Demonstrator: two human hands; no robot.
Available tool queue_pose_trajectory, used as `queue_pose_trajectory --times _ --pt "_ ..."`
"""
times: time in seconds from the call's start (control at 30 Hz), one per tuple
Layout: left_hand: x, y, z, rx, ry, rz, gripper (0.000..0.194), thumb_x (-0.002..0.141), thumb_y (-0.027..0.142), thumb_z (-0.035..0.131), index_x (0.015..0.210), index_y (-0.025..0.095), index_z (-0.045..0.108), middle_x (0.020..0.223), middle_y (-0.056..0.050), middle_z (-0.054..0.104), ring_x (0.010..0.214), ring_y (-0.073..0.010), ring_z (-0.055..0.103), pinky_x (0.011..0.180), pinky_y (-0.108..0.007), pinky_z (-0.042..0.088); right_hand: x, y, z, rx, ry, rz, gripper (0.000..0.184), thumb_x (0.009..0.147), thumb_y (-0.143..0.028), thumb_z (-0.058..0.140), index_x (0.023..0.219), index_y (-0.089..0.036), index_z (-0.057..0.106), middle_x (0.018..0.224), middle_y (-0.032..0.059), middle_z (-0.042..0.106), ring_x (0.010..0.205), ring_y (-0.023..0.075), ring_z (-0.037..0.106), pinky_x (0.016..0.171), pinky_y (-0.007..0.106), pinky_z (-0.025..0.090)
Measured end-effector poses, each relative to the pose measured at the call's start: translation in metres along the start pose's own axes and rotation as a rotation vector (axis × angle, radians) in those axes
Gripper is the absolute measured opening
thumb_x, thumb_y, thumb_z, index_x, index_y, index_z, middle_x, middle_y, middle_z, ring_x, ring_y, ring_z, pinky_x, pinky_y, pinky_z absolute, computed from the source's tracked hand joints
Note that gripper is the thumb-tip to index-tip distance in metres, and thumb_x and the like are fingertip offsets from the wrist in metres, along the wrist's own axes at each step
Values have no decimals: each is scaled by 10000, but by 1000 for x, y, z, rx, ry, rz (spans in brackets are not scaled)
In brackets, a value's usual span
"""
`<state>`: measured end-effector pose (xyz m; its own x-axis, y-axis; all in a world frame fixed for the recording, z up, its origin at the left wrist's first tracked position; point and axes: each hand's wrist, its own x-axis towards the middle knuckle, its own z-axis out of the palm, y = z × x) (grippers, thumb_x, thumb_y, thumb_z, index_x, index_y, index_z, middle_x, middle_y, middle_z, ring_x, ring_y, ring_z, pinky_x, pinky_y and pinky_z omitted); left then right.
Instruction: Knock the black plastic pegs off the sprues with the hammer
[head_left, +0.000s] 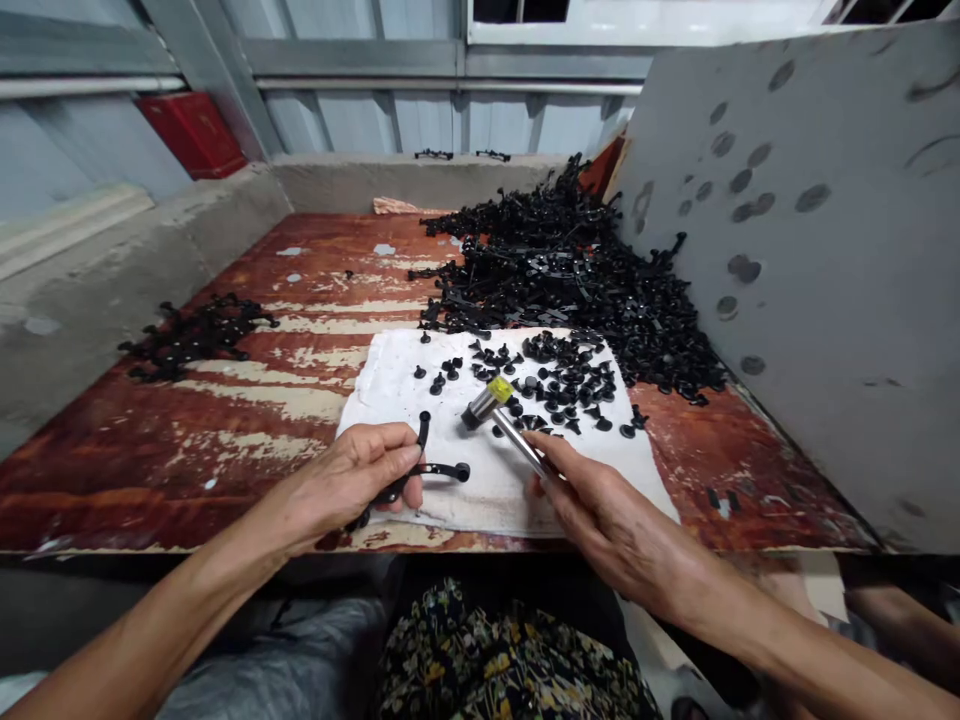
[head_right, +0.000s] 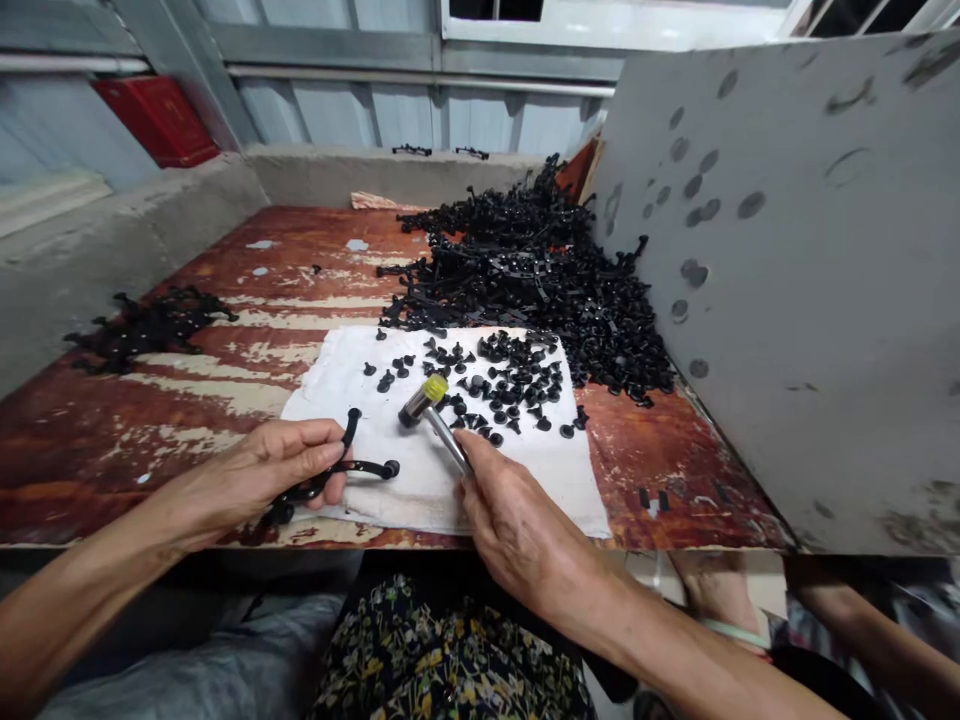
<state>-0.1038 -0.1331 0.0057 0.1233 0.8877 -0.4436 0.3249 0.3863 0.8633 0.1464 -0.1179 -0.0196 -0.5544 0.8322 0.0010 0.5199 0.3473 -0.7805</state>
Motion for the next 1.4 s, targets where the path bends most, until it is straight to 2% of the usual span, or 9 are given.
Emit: queue_pose_trajectory --times 0.07,0.13,0.23,0.4,0.6,0.83,1.4 --pt "1 1 -4 87 0 15 497 681 645 635 647 156 553 621 -11 617 542 -82 460 533 -208 372 -7 -3 -1 75 -16 89 507 897 -345 362 1322 -114 513 924 127 664 719 202 621 647 331 546" --pt "3 -1 -6 162 -18 36 486 747 630 569 651 154 566 603 0 574 526 -80 427 508 -207 340 -12 -2 0 195 10 211 543 908 -421 378 1359 -134 471 887 97 640 565 149 538 476 272 480" --pt "8 -3 -4 202 -104 47 488 811 619 486 652 161 548 555 30 485 483 -71 368 467 -202 294 -12 3 3 411 98 324 586 887 -512 455 1359 -166 418 886 54 591 489 99 443 374 227 402" --pt "21 0 6 166 -202 32 474 806 618 500 662 166 505 575 33 504 455 -57 374 449 -195 304 -8 12 4 630 167 359 593 821 -568 573 1255 -186 441 831 0 540 498 83 414 341 198 385" --pt "29 6 10 133 -213 -59 469 753 624 554 667 170 481 550 40 510 407 -41 381 407 -179 272 -5 14 3 708 163 350 567 803 -557 619 1212 -197 464 803 -21 532 492 71 409 326 179 378" --pt "31 10 11 115 -237 -67 427 751 578 584 679 173 467 542 49 510 385 -28 367 385 -166 255 -4 15 2 741 160 342 565 777 -567 643 1181 -206 485 777 -32 528 479 68 412 314 175 367" --pt "35 11 10 143 -274 -51 411 759 560 567 673 168 478 546 42 504 378 -23 356 358 -151 232 -6 14 1 697 136 333 545 824 -559 592 1211 -200 460 804 -23 518 499 71 411 333 176 380"
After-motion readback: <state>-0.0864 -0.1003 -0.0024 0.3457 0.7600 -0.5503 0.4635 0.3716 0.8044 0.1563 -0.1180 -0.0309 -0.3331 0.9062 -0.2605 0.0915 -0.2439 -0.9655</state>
